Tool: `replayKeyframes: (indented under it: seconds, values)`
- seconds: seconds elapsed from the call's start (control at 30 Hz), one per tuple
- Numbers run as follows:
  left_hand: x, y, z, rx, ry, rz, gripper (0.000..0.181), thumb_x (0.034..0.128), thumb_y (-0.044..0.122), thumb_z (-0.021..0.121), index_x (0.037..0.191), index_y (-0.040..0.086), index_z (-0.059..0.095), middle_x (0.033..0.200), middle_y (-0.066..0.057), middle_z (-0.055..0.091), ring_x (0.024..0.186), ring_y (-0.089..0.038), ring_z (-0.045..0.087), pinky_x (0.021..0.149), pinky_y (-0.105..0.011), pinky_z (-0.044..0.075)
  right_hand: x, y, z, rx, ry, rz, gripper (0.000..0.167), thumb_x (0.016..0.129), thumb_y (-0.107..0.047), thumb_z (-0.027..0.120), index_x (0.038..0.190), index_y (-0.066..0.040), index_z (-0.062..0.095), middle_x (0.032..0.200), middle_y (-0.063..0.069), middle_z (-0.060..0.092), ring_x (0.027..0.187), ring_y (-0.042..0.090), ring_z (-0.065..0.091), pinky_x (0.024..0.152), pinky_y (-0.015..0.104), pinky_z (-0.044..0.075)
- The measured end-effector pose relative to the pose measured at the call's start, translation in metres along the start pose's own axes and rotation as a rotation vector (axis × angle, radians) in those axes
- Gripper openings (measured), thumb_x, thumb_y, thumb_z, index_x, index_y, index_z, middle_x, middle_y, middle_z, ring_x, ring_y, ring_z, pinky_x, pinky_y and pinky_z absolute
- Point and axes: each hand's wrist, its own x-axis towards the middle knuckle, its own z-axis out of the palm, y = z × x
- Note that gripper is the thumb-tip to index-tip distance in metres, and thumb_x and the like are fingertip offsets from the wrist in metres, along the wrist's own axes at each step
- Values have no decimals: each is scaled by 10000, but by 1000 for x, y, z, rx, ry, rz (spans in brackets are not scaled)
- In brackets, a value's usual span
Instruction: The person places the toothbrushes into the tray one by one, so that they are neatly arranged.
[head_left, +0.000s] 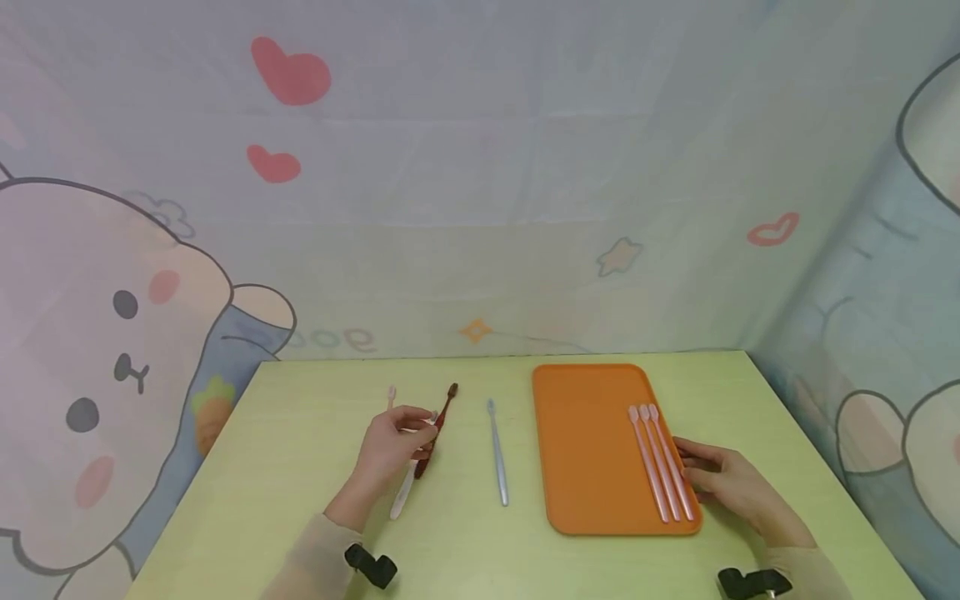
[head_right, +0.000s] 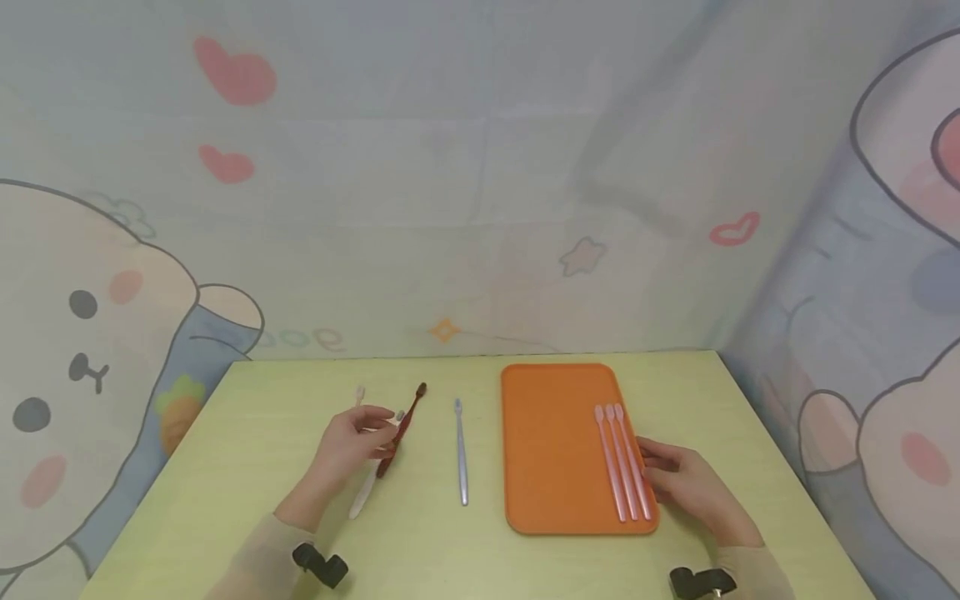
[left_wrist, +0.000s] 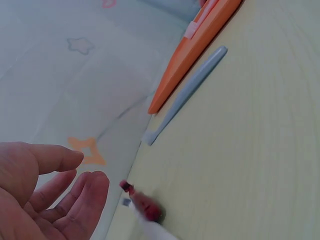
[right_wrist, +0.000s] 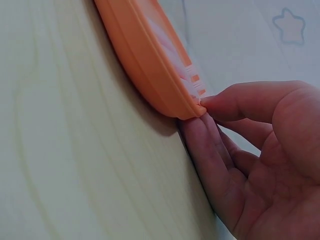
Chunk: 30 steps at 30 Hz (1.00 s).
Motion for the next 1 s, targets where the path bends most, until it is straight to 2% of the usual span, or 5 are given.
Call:
replayKeyframes:
  seconds: [0.23,0.47,0.73,0.87,1.0]
  values:
    - [-3,-8,-33,45,74,-30,332,963,37,765,1263,-83,689,1059,-177,718,876,-325,735,770,-430,659,-2,-3,2,2,-2,-2,660,1073,-117,644,1617,94,335,1544,340,487,1176,163,664,860,390,641]
    - [-1,-13,-55,84,123,-59,334,967,27,755,1270,-95,685,1072,-184,720,875,-290,738,750,-364,654,0,-3,1,-12,15,9,651,1069,-102,641,1613,96,343,1479,309,561,1116,113,665,838,376,641]
    - [4,-24,-69,94,121,-95,357,964,15,753,1286,-113,668,1073,-195,705,846,-207,713,755,-332,645,1,-2,1,-20,22,12,653,1063,-100,649,1609,97,352,1479,311,560,1123,124,658,834,375,641]
    - [10,-31,-72,104,109,-114,375,946,16,772,1280,-120,672,1046,-177,712,822,-176,693,722,-285,624,2,-1,1,-22,23,9,645,1068,-104,644,1607,101,353,1501,321,539,1142,140,661,841,376,641]
    - [14,-33,-73,129,104,-116,391,931,11,779,1283,-121,672,1051,-186,715,806,-172,692,713,-305,632,3,1,1,-24,23,8,648,1070,-111,646,1608,99,354,1497,318,544,1142,142,659,841,376,641]
